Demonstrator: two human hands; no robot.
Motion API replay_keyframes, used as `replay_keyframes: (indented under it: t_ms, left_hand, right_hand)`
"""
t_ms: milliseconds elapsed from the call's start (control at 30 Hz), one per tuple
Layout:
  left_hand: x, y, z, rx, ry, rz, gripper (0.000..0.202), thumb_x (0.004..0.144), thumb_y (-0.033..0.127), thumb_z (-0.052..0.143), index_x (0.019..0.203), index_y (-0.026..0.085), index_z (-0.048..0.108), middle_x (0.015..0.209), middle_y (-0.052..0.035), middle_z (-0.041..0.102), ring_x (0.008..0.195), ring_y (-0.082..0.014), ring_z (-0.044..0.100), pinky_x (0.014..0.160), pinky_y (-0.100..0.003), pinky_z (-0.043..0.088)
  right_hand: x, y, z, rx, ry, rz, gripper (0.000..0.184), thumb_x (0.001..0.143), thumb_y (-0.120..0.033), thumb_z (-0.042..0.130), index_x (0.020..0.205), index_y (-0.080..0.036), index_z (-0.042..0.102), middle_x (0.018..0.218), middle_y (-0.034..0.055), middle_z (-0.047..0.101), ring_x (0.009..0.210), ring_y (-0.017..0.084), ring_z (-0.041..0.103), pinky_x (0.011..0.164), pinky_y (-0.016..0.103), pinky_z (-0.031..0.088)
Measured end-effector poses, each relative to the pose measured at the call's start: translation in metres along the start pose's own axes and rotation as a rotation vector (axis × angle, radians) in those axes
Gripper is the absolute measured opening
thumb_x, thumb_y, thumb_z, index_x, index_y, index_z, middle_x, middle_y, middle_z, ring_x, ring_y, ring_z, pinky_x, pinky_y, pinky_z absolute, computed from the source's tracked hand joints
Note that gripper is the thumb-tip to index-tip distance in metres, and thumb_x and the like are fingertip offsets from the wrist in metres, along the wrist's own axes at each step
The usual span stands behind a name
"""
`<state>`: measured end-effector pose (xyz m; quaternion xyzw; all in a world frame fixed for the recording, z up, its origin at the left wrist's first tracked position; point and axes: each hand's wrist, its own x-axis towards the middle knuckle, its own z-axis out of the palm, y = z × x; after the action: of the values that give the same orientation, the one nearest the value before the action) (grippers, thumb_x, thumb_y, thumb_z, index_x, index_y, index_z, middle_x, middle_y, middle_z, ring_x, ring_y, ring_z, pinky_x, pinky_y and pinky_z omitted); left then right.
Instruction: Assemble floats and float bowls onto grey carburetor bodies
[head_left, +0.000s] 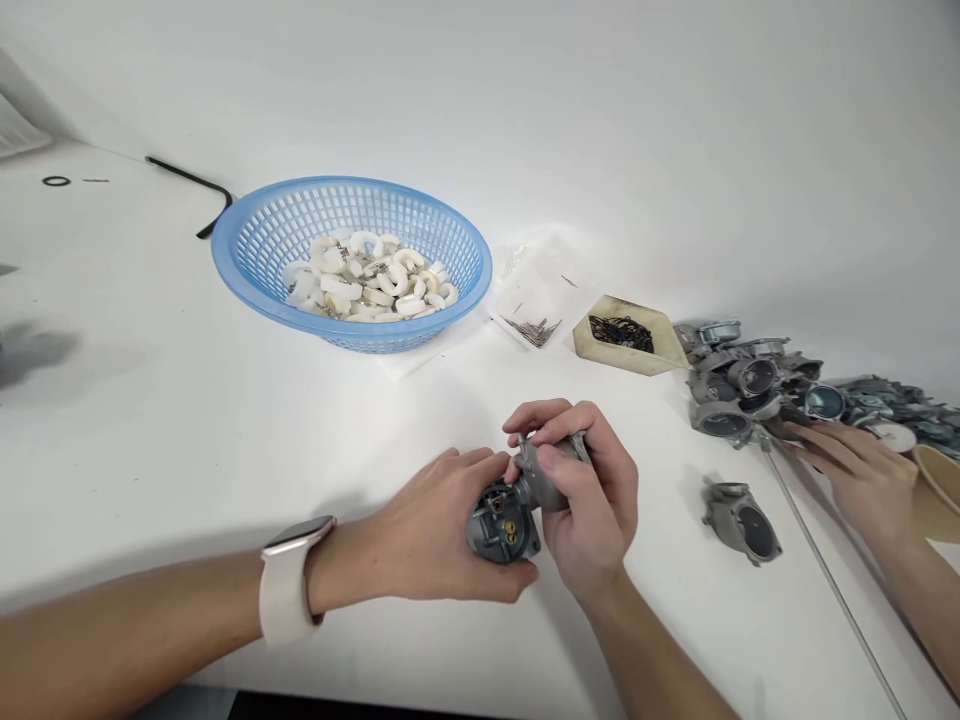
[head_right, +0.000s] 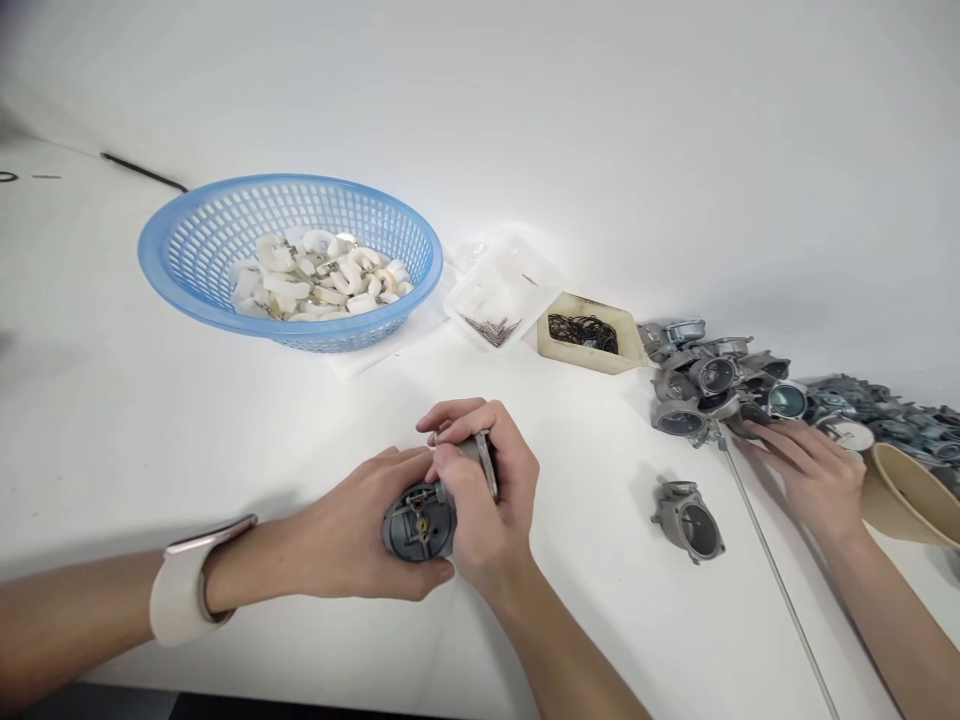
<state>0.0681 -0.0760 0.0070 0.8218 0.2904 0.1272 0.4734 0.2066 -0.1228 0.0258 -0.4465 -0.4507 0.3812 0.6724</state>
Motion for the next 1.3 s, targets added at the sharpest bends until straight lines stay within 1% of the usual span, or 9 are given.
replay_keyframes:
  t_ms: [67, 167, 300, 367, 500, 633, 800, 1000, 1300]
  left_hand:
    - [0.001, 0.001, 0.001, -0.004, 0.01, 0.015, 0.036, 0.067, 0.034, 0.078, 0.092, 0.022, 0.055, 0.083, 0.0023, 0.064, 0.071, -0.0194, 0.059, 0.07, -0.034, 0.045]
    - [0.002, 0.001, 0.003, -0.022, 0.03, 0.052, 0.03, 0.071, 0.034, 0.074, 0.088, 0.023, 0.052, 0.079, 0.0029, 0.062, 0.068, -0.0185, 0.059, 0.066, -0.032, 0.044]
    - [0.0, -0.002, 0.004, -0.07, 0.038, 0.069, 0.043, 0.072, 0.037, 0.074, 0.103, 0.025, 0.047, 0.076, 0.006, 0.06, 0.059, -0.016, 0.053, 0.055, -0.029, 0.039]
    - [0.0, -0.003, 0.005, -0.095, 0.032, 0.082, 0.047, 0.071, 0.035, 0.074, 0.106, 0.026, 0.044, 0.077, 0.0066, 0.059, 0.058, -0.0154, 0.052, 0.054, -0.028, 0.039]
    - [0.0, -0.005, 0.006, -0.17, 0.054, 0.136, 0.042, 0.068, 0.029, 0.074, 0.093, 0.025, 0.04, 0.077, 0.0066, 0.055, 0.06, -0.0134, 0.049, 0.054, -0.026, 0.04]
    - [0.001, -0.006, 0.007, -0.246, 0.024, 0.157, 0.04, 0.067, 0.026, 0.074, 0.093, 0.025, 0.042, 0.079, 0.0067, 0.056, 0.06, -0.0121, 0.05, 0.053, -0.025, 0.041]
    - [0.002, -0.005, 0.005, -0.258, -0.02, 0.171, 0.038, 0.068, 0.025, 0.073, 0.092, 0.025, 0.043, 0.073, 0.0083, 0.053, 0.056, -0.011, 0.048, 0.051, -0.024, 0.04]
    - [0.005, -0.003, 0.007, -0.26, -0.057, 0.208, 0.038, 0.067, 0.024, 0.073, 0.092, 0.025, 0.045, 0.077, 0.0074, 0.054, 0.061, -0.012, 0.051, 0.054, -0.023, 0.042]
    - [0.013, 0.004, 0.006, -0.262, -0.195, 0.167, 0.036, 0.067, 0.026, 0.073, 0.092, 0.024, 0.047, 0.077, 0.0055, 0.053, 0.059, -0.0129, 0.051, 0.053, -0.025, 0.042]
  right_hand:
    - [-0.001, 0.001, 0.002, 0.002, 0.03, -0.007, 0.011, 0.083, -0.013, 0.057, 0.082, -0.022, 0.064, 0.087, 0.0039, 0.071, 0.092, 0.023, 0.067, 0.065, 0.033, 0.052]
    - [-0.003, 0.002, 0.005, 0.01, 0.056, -0.013, 0.012, 0.083, -0.012, 0.057, 0.081, -0.021, 0.064, 0.084, 0.0023, 0.07, 0.071, 0.017, 0.065, 0.059, 0.031, 0.051]
    - [-0.005, 0.003, 0.006, 0.024, 0.053, 0.014, 0.019, 0.095, -0.018, 0.055, 0.079, -0.02, 0.064, 0.088, 0.0022, 0.07, 0.054, 0.011, 0.057, 0.054, 0.03, 0.051]
    - [-0.006, 0.002, 0.007, 0.019, 0.046, 0.004, 0.023, 0.098, -0.019, 0.053, 0.078, -0.02, 0.064, 0.087, 0.0028, 0.07, 0.057, 0.012, 0.058, 0.053, 0.03, 0.051]
    - [-0.009, -0.001, 0.008, -0.027, 0.02, -0.029, 0.021, 0.097, -0.017, 0.051, 0.084, -0.021, 0.067, 0.089, 0.0037, 0.07, 0.066, 0.016, 0.062, 0.059, 0.032, 0.053]
    - [-0.011, -0.003, 0.005, -0.058, -0.02, -0.024, 0.02, 0.095, -0.016, 0.051, 0.088, -0.022, 0.068, 0.093, 0.0043, 0.07, 0.072, 0.017, 0.062, 0.063, 0.034, 0.052]
    - [-0.011, -0.004, 0.001, -0.046, -0.025, 0.029, 0.019, 0.094, -0.018, 0.05, 0.087, -0.023, 0.067, 0.092, 0.0047, 0.07, 0.067, 0.017, 0.061, 0.062, 0.036, 0.052]
    - [-0.015, -0.013, -0.003, -0.089, -0.029, 0.019, 0.024, 0.092, -0.016, 0.049, 0.086, -0.025, 0.07, 0.088, 0.0059, 0.069, 0.07, 0.02, 0.062, 0.061, 0.039, 0.051]
    - [-0.025, -0.016, -0.008, -0.157, 0.086, -0.031, 0.018, 0.094, -0.018, 0.054, 0.086, -0.025, 0.068, 0.083, 0.0053, 0.063, 0.068, 0.019, 0.059, 0.058, 0.036, 0.052]
